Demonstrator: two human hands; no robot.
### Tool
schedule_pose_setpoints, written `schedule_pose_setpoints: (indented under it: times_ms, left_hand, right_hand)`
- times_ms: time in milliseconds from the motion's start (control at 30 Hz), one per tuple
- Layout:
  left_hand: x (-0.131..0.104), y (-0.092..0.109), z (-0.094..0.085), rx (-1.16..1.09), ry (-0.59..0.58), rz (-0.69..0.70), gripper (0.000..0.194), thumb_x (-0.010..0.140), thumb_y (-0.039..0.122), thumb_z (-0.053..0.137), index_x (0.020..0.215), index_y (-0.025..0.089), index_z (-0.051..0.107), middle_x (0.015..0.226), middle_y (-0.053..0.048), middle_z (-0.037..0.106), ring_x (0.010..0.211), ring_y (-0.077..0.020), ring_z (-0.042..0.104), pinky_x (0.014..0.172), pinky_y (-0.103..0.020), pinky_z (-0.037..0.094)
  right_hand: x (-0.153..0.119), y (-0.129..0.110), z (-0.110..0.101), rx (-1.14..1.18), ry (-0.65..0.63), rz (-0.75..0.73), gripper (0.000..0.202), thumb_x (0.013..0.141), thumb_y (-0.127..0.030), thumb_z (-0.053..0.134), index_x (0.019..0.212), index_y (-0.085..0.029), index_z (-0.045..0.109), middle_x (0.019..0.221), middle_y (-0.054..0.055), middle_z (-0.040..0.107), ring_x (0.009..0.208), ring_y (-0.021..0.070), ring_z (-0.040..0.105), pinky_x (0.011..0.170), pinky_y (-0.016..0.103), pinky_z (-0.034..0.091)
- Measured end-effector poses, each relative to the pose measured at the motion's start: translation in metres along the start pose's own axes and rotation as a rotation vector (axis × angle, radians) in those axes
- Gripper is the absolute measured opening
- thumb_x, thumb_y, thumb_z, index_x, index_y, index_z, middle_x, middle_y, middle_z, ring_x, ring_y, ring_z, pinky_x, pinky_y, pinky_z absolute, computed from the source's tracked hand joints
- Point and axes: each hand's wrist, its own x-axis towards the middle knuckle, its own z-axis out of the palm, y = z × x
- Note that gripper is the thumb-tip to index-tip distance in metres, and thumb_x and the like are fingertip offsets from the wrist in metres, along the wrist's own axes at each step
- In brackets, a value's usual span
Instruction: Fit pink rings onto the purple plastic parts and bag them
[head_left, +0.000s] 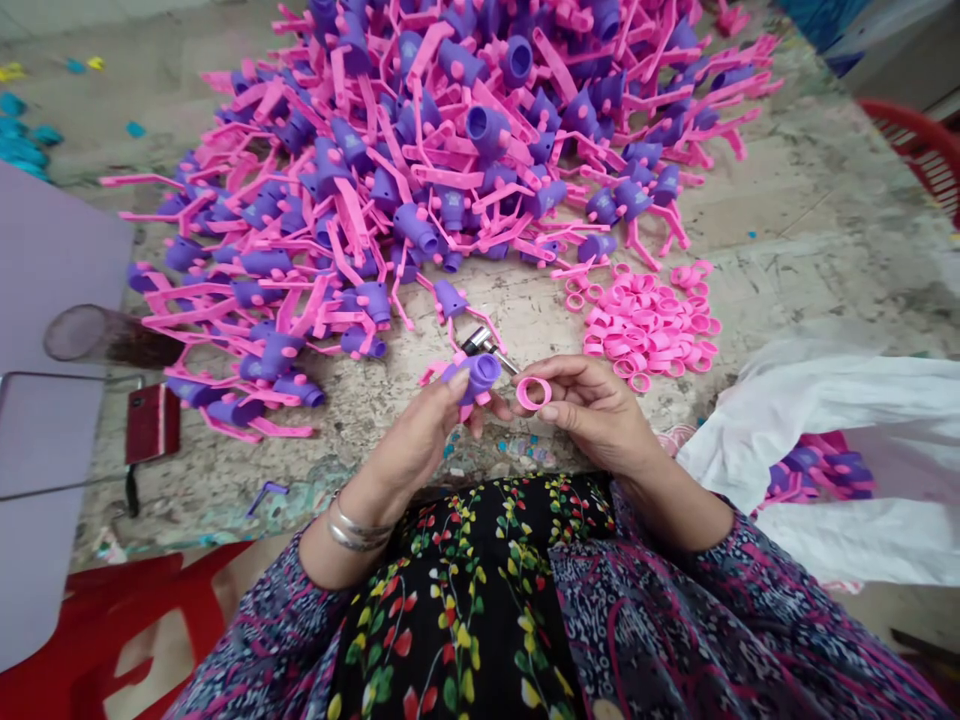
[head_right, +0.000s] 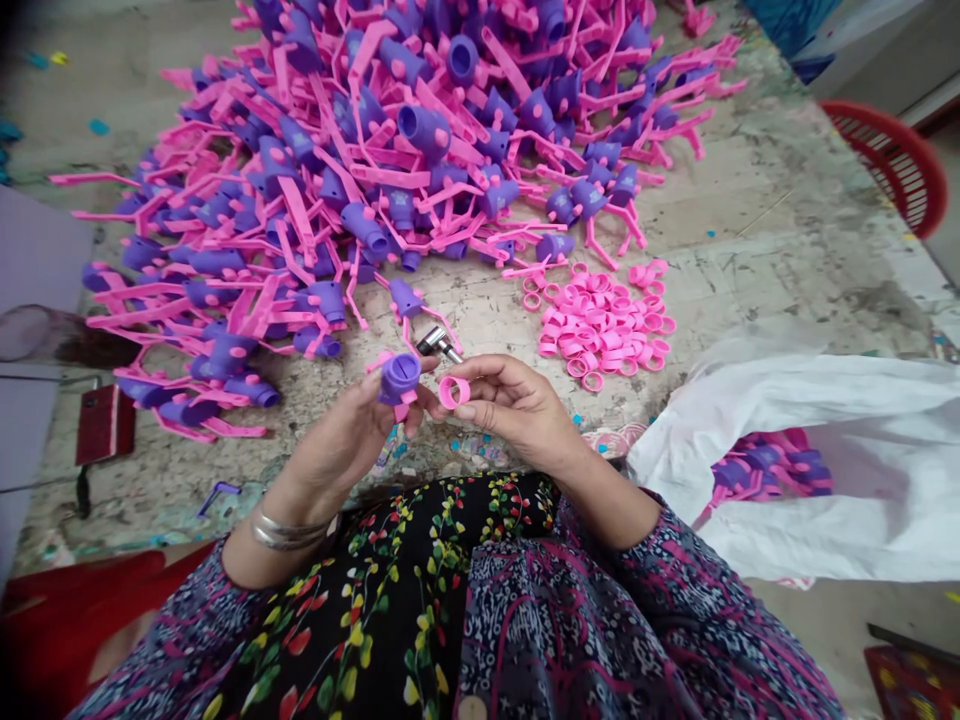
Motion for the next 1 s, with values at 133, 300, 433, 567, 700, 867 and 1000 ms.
schedule_pose_setpoints:
  times_ms: [133, 300, 433, 567, 700, 867, 1000]
  left_hand:
    - [-0.0020, -0.0049, -0.0036, -0.033, -0.058, -0.035, 0.041, 0.092, 0.049, 0.046, 0.085, 0.017, 0.070, 0.080, -0.007, 0.070, 0.064, -0.0135, 0.056, 0.060, -0.027, 0.044]
    - [-0.0079, -0.0041, -0.0063, 0.028, -0.087, -0.039, 0.035, 0.091, 0.045, 0.053, 0.086, 0.016, 0.072, 0.080, -0.007, 0.071, 0.064, -0.0136, 0.058, 0.064, -0.027, 0.045]
    - [-0.0095, -0.0031, -0.0057, 0.040, -0.070, -0.058, 0.032, 0.087, 0.045, 0.059, 0.081, 0.016, 0.071, 0.074, -0.005, 0.070, 0.065, -0.0143, 0.060, 0.062, -0.026, 0.046]
    - [-0.0087, -0.0044, -0.0047, 0.069, -0.045, -0.072, 0.031, 0.085, 0.046, 0.062, 0.080, 0.016, 0.070, 0.072, -0.004, 0.069, 0.063, -0.0136, 0.060, 0.061, -0.026, 0.047]
    - [-0.0089, -0.0026, -0.0028, 0.116, -0.031, -0.095, 0.032, 0.085, 0.048, 0.062, 0.079, 0.017, 0.069, 0.069, -0.003, 0.068, 0.062, -0.0133, 0.059, 0.061, -0.026, 0.047]
    - [-0.0096, -0.0003, -0.0016, 0.174, -0.018, -0.093, 0.034, 0.084, 0.049, 0.062, 0.074, 0.016, 0.067, 0.067, -0.002, 0.066, 0.058, -0.0119, 0.057, 0.058, -0.025, 0.045]
    - [-0.0084, -0.0028, -0.0036, 0.228, -0.012, -0.075, 0.033, 0.086, 0.046, 0.061, 0.075, 0.016, 0.067, 0.066, -0.001, 0.065, 0.058, -0.0112, 0.056, 0.058, -0.025, 0.044]
  right_hand:
    - [-0.0005, -0.0031, 0.0052, 0.093, 0.018, 0.064, 0.027, 0.074, -0.025, 0.080, 0.098, -0.027, 0.068, 0.091, -0.001, 0.072, 0.072, 0.0130, 0.070, 0.076, 0.033, 0.061]
    - [0.0006, -0.0063, 0.0069, 0.124, 0.108, 0.134, 0.031, 0.066, -0.029, 0.086, 0.093, -0.027, 0.071, 0.087, -0.002, 0.072, 0.073, 0.0127, 0.069, 0.078, 0.033, 0.061]
    - [0.0000, -0.0076, 0.0055, 0.135, 0.115, 0.164, 0.029, 0.066, -0.032, 0.085, 0.093, -0.029, 0.074, 0.088, -0.002, 0.073, 0.072, 0.0121, 0.068, 0.077, 0.031, 0.061]
    - [-0.0010, -0.0074, 0.0041, 0.126, 0.100, 0.152, 0.026, 0.070, -0.028, 0.083, 0.095, -0.029, 0.075, 0.085, -0.002, 0.072, 0.070, 0.0101, 0.066, 0.073, 0.027, 0.059]
    - [-0.0003, -0.0050, 0.0023, 0.087, 0.115, 0.132, 0.025, 0.070, -0.028, 0.083, 0.094, -0.027, 0.074, 0.085, -0.002, 0.071, 0.069, 0.0098, 0.064, 0.072, 0.027, 0.058]
    - [0.0008, -0.0021, 0.0001, 0.055, 0.112, 0.126, 0.024, 0.070, -0.029, 0.083, 0.092, -0.026, 0.073, 0.086, -0.002, 0.072, 0.072, 0.0104, 0.064, 0.077, 0.029, 0.056]
    - [0.0015, -0.0015, -0.0016, 0.062, 0.110, 0.121, 0.023, 0.069, -0.027, 0.083, 0.091, -0.027, 0.075, 0.086, -0.002, 0.073, 0.073, 0.0104, 0.065, 0.076, 0.027, 0.055]
